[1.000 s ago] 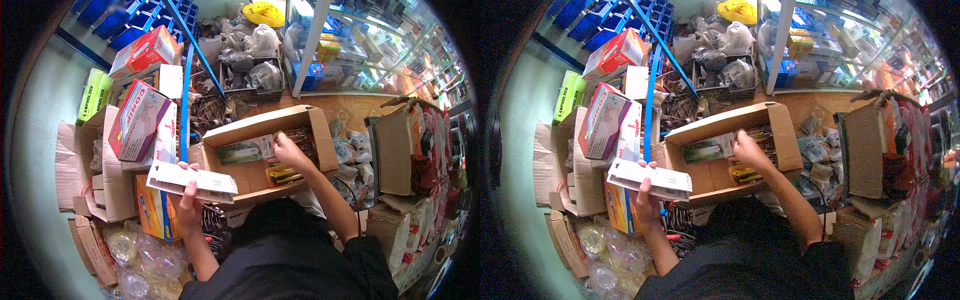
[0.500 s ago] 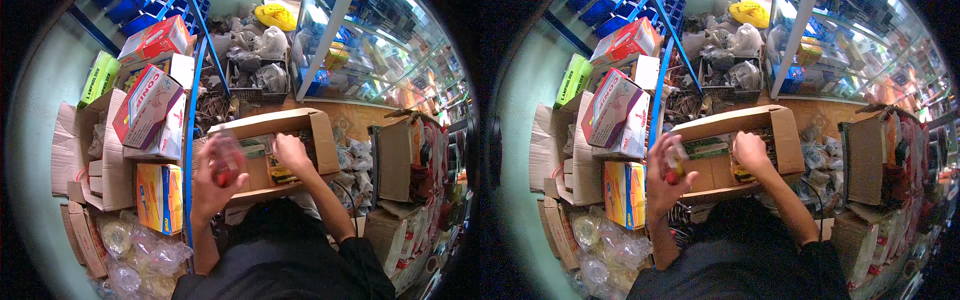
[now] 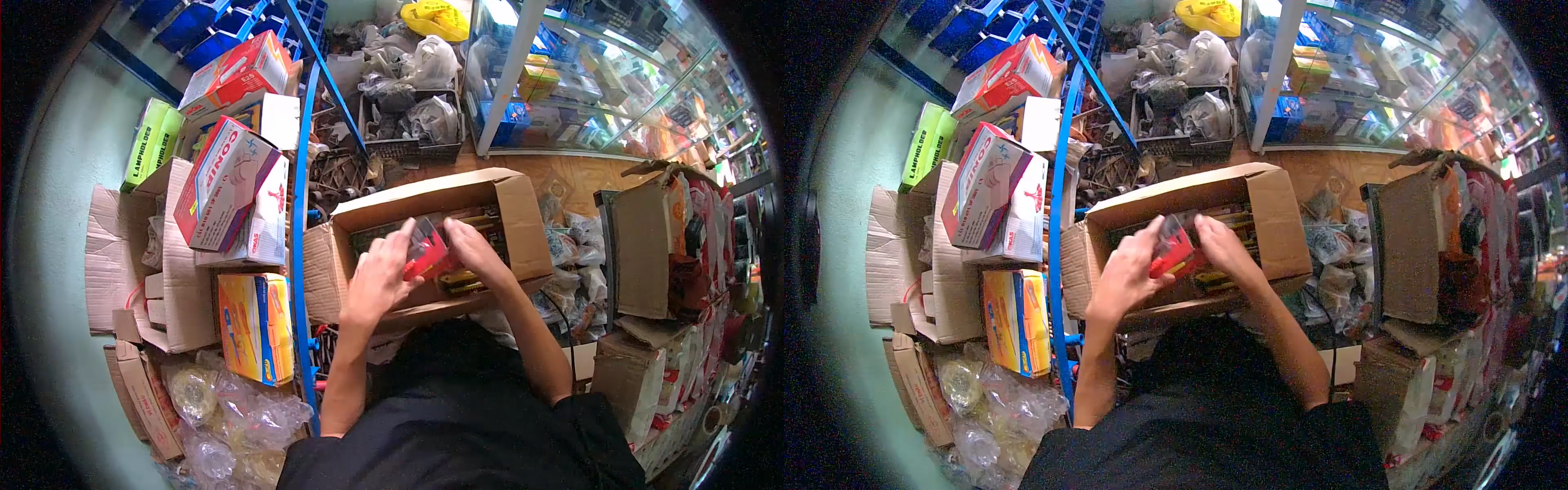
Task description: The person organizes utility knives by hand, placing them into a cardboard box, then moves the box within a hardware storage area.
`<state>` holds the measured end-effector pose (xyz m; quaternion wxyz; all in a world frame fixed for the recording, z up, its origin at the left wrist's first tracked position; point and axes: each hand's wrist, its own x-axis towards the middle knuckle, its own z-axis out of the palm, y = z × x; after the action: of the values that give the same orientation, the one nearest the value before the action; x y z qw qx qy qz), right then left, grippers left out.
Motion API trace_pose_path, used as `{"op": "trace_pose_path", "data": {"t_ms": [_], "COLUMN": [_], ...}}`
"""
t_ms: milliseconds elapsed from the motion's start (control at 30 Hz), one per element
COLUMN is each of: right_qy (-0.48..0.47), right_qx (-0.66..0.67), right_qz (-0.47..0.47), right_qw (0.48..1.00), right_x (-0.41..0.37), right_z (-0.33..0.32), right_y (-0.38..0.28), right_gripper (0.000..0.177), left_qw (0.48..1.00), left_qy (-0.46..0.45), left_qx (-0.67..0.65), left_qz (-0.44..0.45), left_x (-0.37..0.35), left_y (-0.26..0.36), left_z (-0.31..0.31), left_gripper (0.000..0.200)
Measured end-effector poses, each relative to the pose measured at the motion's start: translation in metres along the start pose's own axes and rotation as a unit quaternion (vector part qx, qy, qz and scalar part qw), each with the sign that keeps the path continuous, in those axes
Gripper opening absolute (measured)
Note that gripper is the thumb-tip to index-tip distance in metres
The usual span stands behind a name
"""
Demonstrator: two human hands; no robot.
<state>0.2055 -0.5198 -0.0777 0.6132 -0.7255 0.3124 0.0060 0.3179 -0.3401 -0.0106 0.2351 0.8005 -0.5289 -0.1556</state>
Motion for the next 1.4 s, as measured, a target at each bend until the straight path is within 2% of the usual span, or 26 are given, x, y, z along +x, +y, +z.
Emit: {"op": "trace_pose_path", "data": {"t_ms": [67, 167, 200, 300, 400, 500, 600, 700, 733, 833, 867, 1000, 1100, 1133, 1233, 1267, 1300, 1400], "right_qy": [-0.005, -0.032, -0.043, -0.041, -0.023, -0.024, -0.017, 0.074, 0.099, 0.204, 0.177, 0.172, 0.135, 0.108, 0.026, -0.001, -0.028, -0.049], "right_qx": [-0.068, -0.240, -0.277, -0.244, -0.164, -0.200, -0.316, -0.355, -0.331, -0.152, -0.034, 0.080, 0.003, -0.004, -0.049, -0.077, -0.106, -0.201], "right_qz": [0.021, -0.012, 0.020, -0.025, -0.003, -0.023, -0.050, -0.116, -0.081, -0.134, -0.133, -0.062, -0.026, -0.036, -0.051, -0.045, -0.040, -0.057], "right_qw": [0.997, 0.970, 0.960, 0.969, 0.986, 0.979, 0.947, 0.925, 0.935, 0.958, 0.975, 0.980, 0.991, 0.993, 0.997, 0.996, 0.993, 0.977], "right_x": [0.004, -0.012, -0.012, -0.012, -0.001, -0.003, -0.008, -0.019, -0.015, -0.007, -0.008, -0.018, -0.029, -0.030, -0.032, -0.037, -0.038, -0.036], "right_z": [0.007, 0.014, 0.018, 0.018, 0.017, 0.018, 0.026, 0.020, 0.018, 0.011, 0.007, -0.005, -0.014, -0.014, -0.013, -0.016, -0.018, -0.017], "right_y": [0.007, -0.006, -0.009, -0.001, 0.018, 0.008, -0.007, -0.013, -0.012, -0.006, -0.008, -0.018, -0.021, -0.012, 0.008, 0.002, -0.001, 0.002], "right_gripper": [0.037, 0.036, 0.035, 0.034, 0.034, 0.028, 0.029, 0.029, 0.027, 0.026, 0.024, 0.026, 0.029, 0.030, 0.033, 0.034, 0.035, 0.029], "left_qw": [0.997, 0.983, 0.979, 0.971, 0.956, 0.954, 0.958, 0.975, 0.983, 0.993, 0.996, 0.995, 0.994, 0.993, 0.985, 0.991, 0.995, 0.998], "left_qy": [0.055, 0.144, 0.167, 0.185, 0.206, 0.202, 0.204, 0.216, 0.168, 0.096, 0.059, -0.066, -0.109, -0.120, -0.138, -0.081, -0.059, -0.050], "left_qx": [-0.044, -0.091, -0.101, -0.129, -0.188, -0.197, -0.178, -0.019, -0.042, 0.060, 0.063, 0.062, 0.017, 0.004, -0.103, -0.104, -0.086, 0.013], "left_qz": [-0.033, -0.061, -0.061, -0.075, -0.089, -0.096, -0.095, -0.046, -0.066, 0.028, 0.028, 0.043, 0.019, -0.012, -0.006, 0.009, -0.012, -0.027], "left_x": [-0.004, -0.016, -0.023, -0.040, -0.052, -0.058, -0.057, -0.043, -0.040, -0.022, -0.014, 0.006, 0.006, 0.003, 0.003, 0.001, 0.000, -0.007], "left_y": [0.003, 0.021, 0.019, 0.019, 0.024, 0.022, 0.023, 0.037, 0.043, 0.050, 0.051, 0.024, 0.012, 0.009, -0.009, -0.011, -0.013, -0.031], "left_z": [-0.014, -0.038, -0.040, -0.054, -0.059, -0.063, -0.062, -0.064, -0.066, -0.056, -0.050, -0.008, 0.016, 0.021, 0.029, 0.028, 0.026, 0.017], "left_gripper": [0.099, 0.095, 0.095, 0.095, 0.098, 0.098, 0.098, 0.100, 0.096, 0.092, 0.092, 0.092, 0.085, 0.071, 0.056, 0.041, 0.034, 0.038]}}
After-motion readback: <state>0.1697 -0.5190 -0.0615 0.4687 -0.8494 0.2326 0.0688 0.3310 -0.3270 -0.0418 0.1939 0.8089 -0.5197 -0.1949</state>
